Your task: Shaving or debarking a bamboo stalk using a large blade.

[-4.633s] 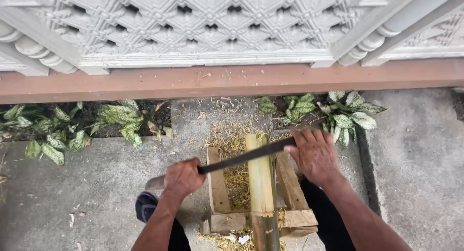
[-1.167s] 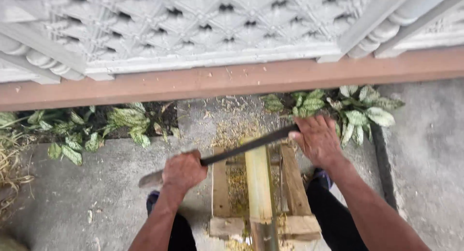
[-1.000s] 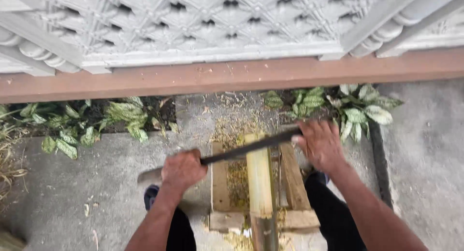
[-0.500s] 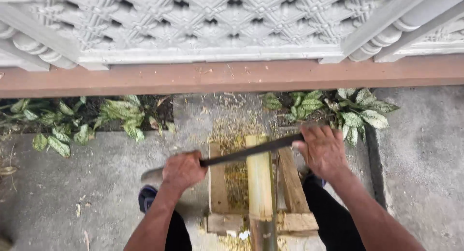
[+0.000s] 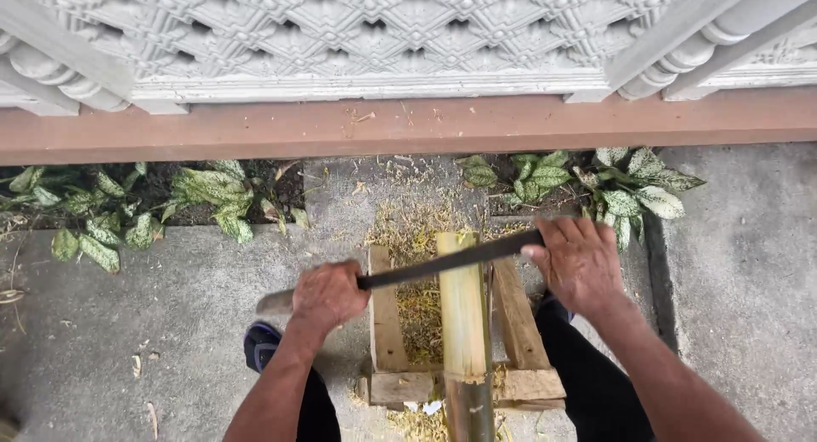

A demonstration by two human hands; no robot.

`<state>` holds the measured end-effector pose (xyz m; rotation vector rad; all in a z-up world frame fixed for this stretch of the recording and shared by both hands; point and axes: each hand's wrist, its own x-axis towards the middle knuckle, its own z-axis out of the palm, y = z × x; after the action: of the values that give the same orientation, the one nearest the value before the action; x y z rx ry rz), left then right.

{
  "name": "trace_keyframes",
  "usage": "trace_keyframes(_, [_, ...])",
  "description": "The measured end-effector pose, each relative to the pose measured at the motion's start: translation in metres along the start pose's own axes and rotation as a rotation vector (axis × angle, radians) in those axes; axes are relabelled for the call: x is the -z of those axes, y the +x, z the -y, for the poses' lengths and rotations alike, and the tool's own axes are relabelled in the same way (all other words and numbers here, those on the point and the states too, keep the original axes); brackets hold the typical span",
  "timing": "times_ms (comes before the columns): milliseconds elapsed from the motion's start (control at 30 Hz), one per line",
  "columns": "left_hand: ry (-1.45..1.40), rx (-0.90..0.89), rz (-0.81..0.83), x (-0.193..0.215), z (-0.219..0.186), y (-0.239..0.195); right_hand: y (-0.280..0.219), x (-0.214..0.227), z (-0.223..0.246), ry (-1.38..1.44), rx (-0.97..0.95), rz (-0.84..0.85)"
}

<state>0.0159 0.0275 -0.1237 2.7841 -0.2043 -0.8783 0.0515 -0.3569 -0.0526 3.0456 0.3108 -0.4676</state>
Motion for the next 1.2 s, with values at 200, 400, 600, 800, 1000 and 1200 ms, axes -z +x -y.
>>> trace_keyframes(200, [-0.031, -0.043, -0.231, -0.01, 0.01, 0.015, -0.011, -0.007, 0.0, -0.106, 0.088, -0.262])
trace_keyframes(400, [-0.192, 0.182, 0.123, -0.003, -0.009, -0.006, -0.006, 0.041, 0.028, -0.089, 0.026, -0.068])
trace_keyframes(600, [-0.123, -0.065, -0.073, -0.05, 0.019, 0.016, -0.018, 0.013, 0.013, -0.097, 0.045, -0.137])
trace_keyframes(800, [-0.017, 0.031, 0.03, -0.014, 0.005, 0.015, -0.01, 0.012, 0.009, -0.073, 0.034, -0.172])
trace_keyframes(1000, [-0.097, 0.159, 0.13, 0.015, -0.009, 0.015, 0.004, 0.01, 0.01, -0.041, 0.015, -0.083])
trace_keyframes(1200, [-0.062, -0.065, -0.141, -0.039, 0.02, 0.017, 0.008, 0.031, 0.018, -0.094, 0.029, -0.03])
